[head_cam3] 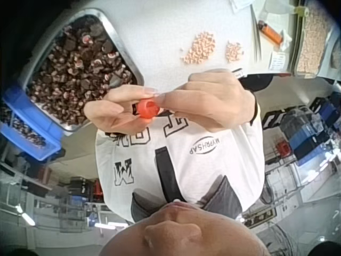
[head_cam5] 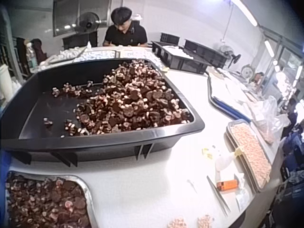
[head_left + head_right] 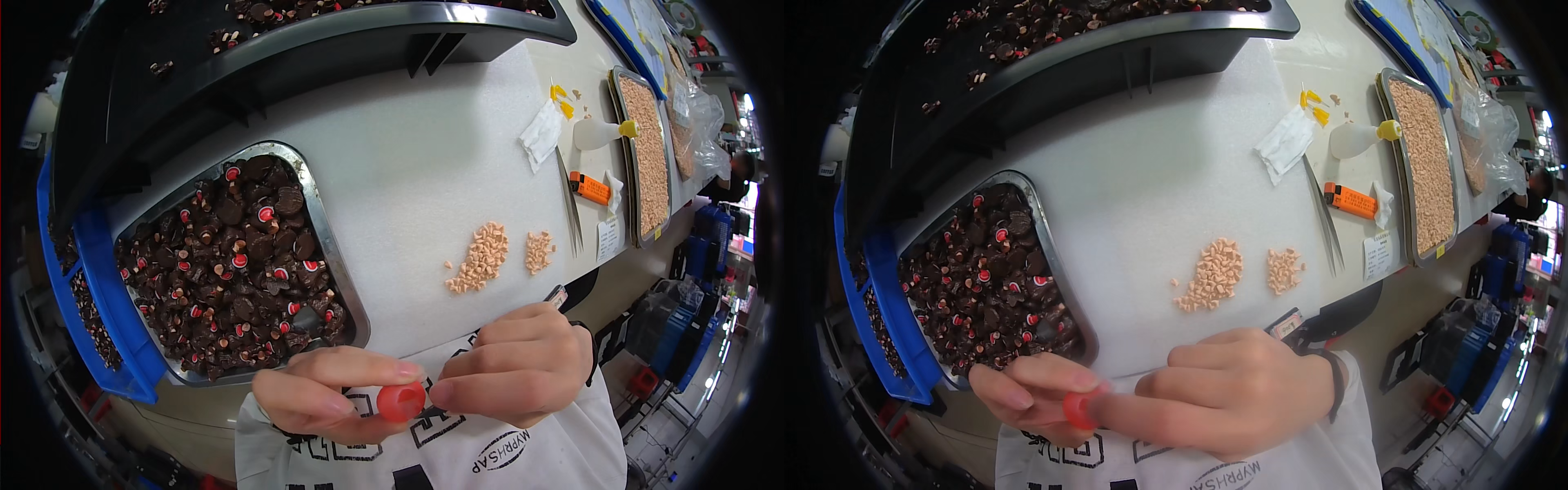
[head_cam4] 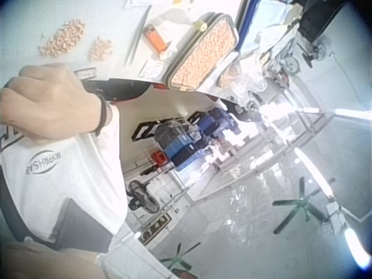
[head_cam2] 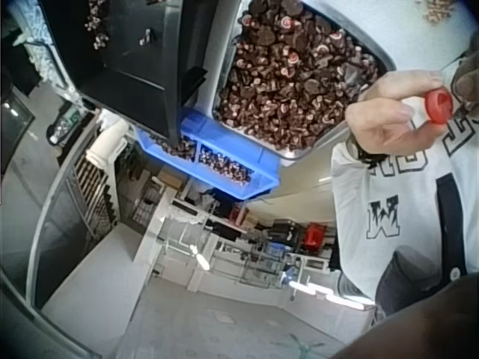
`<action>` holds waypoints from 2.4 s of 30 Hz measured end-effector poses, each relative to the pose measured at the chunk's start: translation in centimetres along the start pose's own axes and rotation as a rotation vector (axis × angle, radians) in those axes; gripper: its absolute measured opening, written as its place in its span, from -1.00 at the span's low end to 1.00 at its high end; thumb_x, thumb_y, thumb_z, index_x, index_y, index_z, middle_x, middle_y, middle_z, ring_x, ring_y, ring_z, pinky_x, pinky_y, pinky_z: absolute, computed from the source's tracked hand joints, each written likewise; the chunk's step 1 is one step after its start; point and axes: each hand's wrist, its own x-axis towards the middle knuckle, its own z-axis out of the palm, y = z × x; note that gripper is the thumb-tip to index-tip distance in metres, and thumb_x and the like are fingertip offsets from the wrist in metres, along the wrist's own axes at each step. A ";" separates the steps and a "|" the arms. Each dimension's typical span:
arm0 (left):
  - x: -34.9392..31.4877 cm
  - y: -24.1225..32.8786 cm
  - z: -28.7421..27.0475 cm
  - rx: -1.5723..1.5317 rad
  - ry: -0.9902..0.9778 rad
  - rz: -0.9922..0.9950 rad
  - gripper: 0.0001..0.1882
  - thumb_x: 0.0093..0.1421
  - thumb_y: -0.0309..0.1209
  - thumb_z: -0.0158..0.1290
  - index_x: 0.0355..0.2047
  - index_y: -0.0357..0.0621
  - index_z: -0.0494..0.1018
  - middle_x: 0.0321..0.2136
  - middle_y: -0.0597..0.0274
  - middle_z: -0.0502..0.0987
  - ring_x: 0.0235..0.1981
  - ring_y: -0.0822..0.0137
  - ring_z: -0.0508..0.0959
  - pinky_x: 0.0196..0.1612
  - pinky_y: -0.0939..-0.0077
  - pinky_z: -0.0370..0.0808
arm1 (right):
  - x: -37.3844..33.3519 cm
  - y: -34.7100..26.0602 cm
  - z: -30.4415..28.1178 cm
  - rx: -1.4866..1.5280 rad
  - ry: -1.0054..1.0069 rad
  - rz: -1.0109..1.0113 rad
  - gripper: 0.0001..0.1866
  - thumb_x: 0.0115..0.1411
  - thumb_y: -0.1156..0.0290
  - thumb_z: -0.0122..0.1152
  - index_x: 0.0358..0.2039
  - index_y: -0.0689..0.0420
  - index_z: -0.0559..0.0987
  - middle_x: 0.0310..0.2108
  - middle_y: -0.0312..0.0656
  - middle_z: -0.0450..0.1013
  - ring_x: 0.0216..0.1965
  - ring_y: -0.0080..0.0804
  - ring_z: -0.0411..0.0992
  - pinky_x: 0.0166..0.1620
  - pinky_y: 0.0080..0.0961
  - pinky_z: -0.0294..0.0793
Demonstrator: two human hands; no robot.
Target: The person uses a squeeze bottle to apply a small amount of liquid to the center of chocolate pieces. They then pick up small beige granules and place them onto the wetted area of the chocolate. The decorated chocolates are placed into a metal tray.
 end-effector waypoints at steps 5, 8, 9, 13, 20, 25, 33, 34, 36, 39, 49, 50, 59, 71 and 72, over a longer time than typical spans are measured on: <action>0.4 -0.2 -0.1 -0.022 -0.015 0.039 -0.33 -0.27 -0.72 0.27 -0.24 -0.23 0.07 -0.28 -0.38 0.41 -0.29 -0.02 0.54 -0.34 0.47 0.55 | -0.2 -0.1 0.0 0.024 0.015 0.022 -0.62 -0.06 0.47 0.04 -0.16 0.28 0.44 -0.57 -0.27 0.38 -0.67 -0.55 0.33 -0.67 -0.68 0.25; 0.4 -0.2 0.0 -0.033 -0.009 0.041 -0.33 -0.28 -0.73 0.28 -0.24 -0.24 0.07 -0.28 -0.40 0.41 -0.29 -0.03 0.54 -0.34 0.46 0.55 | -0.2 0.0 0.2 0.067 0.079 0.022 -0.75 -0.08 0.55 0.13 -0.31 0.26 0.48 -0.56 -0.20 0.46 -0.77 -0.59 0.25 -0.74 -0.70 0.15; 0.4 -0.2 0.0 -0.038 -0.007 0.042 -0.32 -0.28 -0.73 0.28 -0.23 -0.24 0.07 -0.28 -0.40 0.40 -0.29 -0.03 0.54 -0.34 0.45 0.55 | -0.1 0.0 0.3 0.072 0.091 0.029 -0.78 -0.08 0.57 0.16 -0.34 0.25 0.49 -0.56 -0.19 0.47 -0.79 -0.60 0.24 -0.76 -0.70 0.13; 0.1 -0.4 -0.1 -0.054 0.002 0.043 -0.32 -0.28 -0.74 0.27 -0.23 -0.25 0.06 -0.29 -0.41 0.40 -0.29 -0.04 0.53 -0.35 0.45 0.55 | -0.1 -0.1 0.4 0.070 0.085 0.058 -0.80 -0.10 0.61 0.18 -0.38 0.25 0.50 -0.55 -0.17 0.49 -0.81 -0.60 0.22 -0.77 -0.70 0.10; 0.5 -0.5 -0.3 -0.031 -0.023 0.071 -0.32 -0.29 -0.74 0.26 -0.24 -0.26 0.06 -0.29 -0.41 0.40 -0.30 -0.02 0.54 -0.34 0.46 0.55 | 0.0 0.4 0.9 0.076 0.112 0.007 -0.73 -0.11 0.60 0.20 -0.32 0.26 0.47 -0.54 -0.16 0.49 -0.80 -0.59 0.24 -0.77 -0.68 0.12; 0.3 -0.4 -0.2 -0.027 -0.001 0.075 -0.31 -0.30 -0.74 0.27 -0.23 -0.27 0.05 -0.30 -0.40 0.41 -0.31 -0.01 0.54 -0.34 0.45 0.56 | -0.2 -0.1 0.4 0.066 0.068 0.052 -0.66 -0.11 0.51 0.06 -0.23 0.28 0.46 -0.54 -0.23 0.41 -0.66 -0.51 0.34 -0.67 -0.65 0.26; 0.2 -0.2 -0.1 -0.049 0.004 0.023 -0.29 -0.29 -0.73 0.28 -0.20 -0.28 0.05 -0.29 -0.39 0.41 -0.29 -0.02 0.54 -0.34 0.43 0.56 | 0.1 -0.1 0.1 0.001 0.005 0.050 -0.66 -0.12 0.50 0.06 -0.24 0.26 0.47 -0.53 -0.25 0.41 -0.65 -0.54 0.34 -0.68 -0.67 0.24; 0.0 -0.1 0.0 -0.050 0.014 0.005 -0.29 -0.29 -0.73 0.28 -0.19 -0.28 0.05 -0.28 -0.39 0.41 -0.28 -0.02 0.54 -0.34 0.43 0.56 | 0.1 -0.1 0.2 -0.018 0.036 0.040 -0.65 -0.12 0.49 0.07 -0.24 0.25 0.47 -0.53 -0.26 0.40 -0.65 -0.56 0.33 -0.68 -0.68 0.24; -0.3 0.0 0.2 -0.046 0.021 -0.011 -0.28 -0.29 -0.73 0.28 -0.19 -0.28 0.05 -0.28 -0.39 0.41 -0.27 -0.01 0.53 -0.33 0.44 0.56 | 0.2 -0.2 0.7 -0.053 0.077 0.027 -0.64 -0.13 0.48 0.08 -0.23 0.23 0.48 -0.54 -0.28 0.38 -0.65 -0.58 0.31 -0.69 -0.69 0.22; 0.2 -0.3 0.1 -0.016 -0.014 0.035 -0.28 -0.29 -0.72 0.28 -0.18 -0.29 0.05 -0.28 -0.39 0.41 -0.26 -0.01 0.53 -0.32 0.45 0.56 | 0.3 -0.3 0.9 -0.096 0.067 0.028 -0.61 -0.15 0.46 0.09 -0.21 0.20 0.50 -0.55 -0.31 0.34 -0.66 -0.61 0.29 -0.69 -0.71 0.21; 0.7 0.8 1.2 0.047 0.180 -0.211 -0.36 -0.26 -0.51 0.35 -0.17 -0.48 0.30 -0.32 -0.14 0.48 -0.37 0.17 0.57 -0.33 0.53 0.55 | 0.7 -0.4 0.6 -0.166 0.086 -0.047 -0.67 -0.15 0.51 0.10 -0.28 0.19 0.56 -0.55 -0.31 0.33 -0.65 -0.66 0.23 -0.70 -0.76 0.21; 1.4 0.8 0.9 0.122 0.121 -0.224 -0.39 -0.27 -0.49 0.36 -0.19 -0.46 0.35 -0.34 -0.10 0.50 -0.39 0.19 0.57 -0.34 0.55 0.55 | 0.7 -0.5 0.7 -0.173 0.099 -0.044 -0.67 -0.15 0.51 0.10 -0.28 0.19 0.56 -0.55 -0.31 0.33 -0.65 -0.66 0.23 -0.70 -0.76 0.20; 1.2 -0.1 0.1 0.331 -0.064 -0.074 -0.53 -0.32 -0.52 0.34 -0.32 -0.32 0.47 -0.46 0.05 0.51 -0.55 0.34 0.54 -0.56 0.63 0.47 | 0.7 -0.6 0.8 -0.203 0.108 -0.062 -0.66 -0.17 0.51 0.10 -0.28 0.19 0.57 -0.56 -0.31 0.33 -0.66 -0.67 0.22 -0.70 -0.79 0.17; 1.2 -0.4 0.1 0.303 -0.040 -0.016 -0.57 -0.34 -0.52 0.29 -0.36 -0.26 0.47 -0.46 0.05 0.50 -0.60 0.30 0.52 -0.60 0.61 0.44 | 0.7 -0.7 0.5 -0.069 0.233 -0.022 -0.79 -0.17 0.51 0.28 -0.42 0.08 0.63 -0.62 -0.26 0.42 -0.79 -0.72 0.15 -0.75 -0.83 0.03; 1.2 -0.4 0.1 0.286 -0.035 -0.025 -0.57 -0.34 -0.52 0.29 -0.35 -0.27 0.47 -0.46 0.05 0.50 -0.58 0.29 0.52 -0.59 0.60 0.45 | 0.8 -0.8 0.4 -0.083 0.227 -0.011 -0.79 -0.18 0.51 0.28 -0.43 0.08 0.63 -0.62 -0.25 0.43 -0.79 -0.71 0.16 -0.75 -0.82 0.03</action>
